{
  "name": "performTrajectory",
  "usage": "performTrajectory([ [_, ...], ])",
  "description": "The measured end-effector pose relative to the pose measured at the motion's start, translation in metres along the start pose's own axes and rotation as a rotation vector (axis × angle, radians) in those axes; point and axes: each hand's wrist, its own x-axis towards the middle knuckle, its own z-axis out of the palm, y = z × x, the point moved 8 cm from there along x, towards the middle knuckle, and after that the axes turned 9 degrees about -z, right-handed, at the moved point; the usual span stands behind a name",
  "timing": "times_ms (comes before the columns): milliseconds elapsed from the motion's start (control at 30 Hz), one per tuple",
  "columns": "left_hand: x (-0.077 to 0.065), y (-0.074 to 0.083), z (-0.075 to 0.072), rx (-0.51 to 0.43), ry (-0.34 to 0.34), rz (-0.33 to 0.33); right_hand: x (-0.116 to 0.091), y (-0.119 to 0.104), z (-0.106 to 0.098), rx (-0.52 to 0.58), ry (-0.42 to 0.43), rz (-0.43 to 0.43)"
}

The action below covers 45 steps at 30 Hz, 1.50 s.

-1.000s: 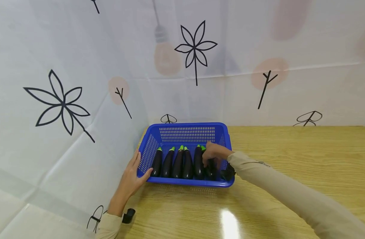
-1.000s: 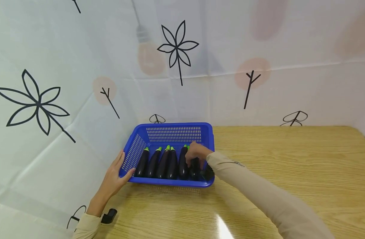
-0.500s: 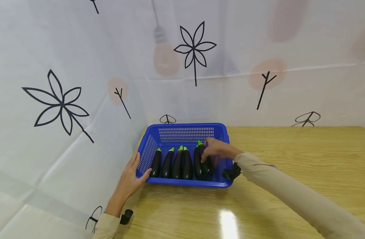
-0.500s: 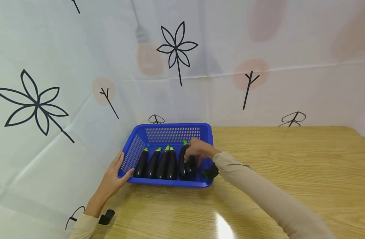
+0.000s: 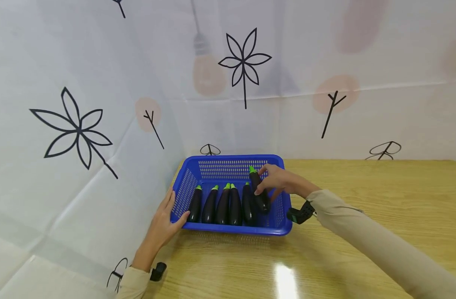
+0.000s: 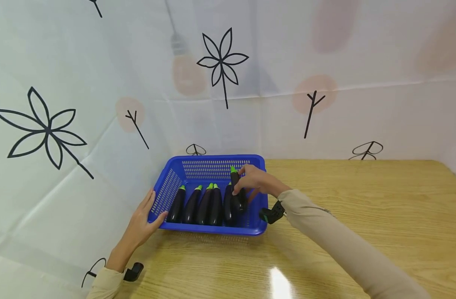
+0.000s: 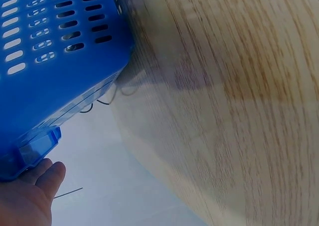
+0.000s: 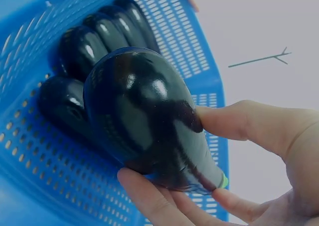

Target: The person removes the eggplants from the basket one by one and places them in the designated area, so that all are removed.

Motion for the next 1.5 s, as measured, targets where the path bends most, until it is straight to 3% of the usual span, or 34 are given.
performTrajectory([
  [533,-0.002,0.000,0.001,-0.012,0.003,0.002,-0.021,-0.005,-0.014,-0.020,-0.013,-0.049],
  [1500,-0.001,0.000,0.000,-0.007,0.012,-0.011,-0.049,-0.004,-0.047,0.061,0.007,-0.102],
])
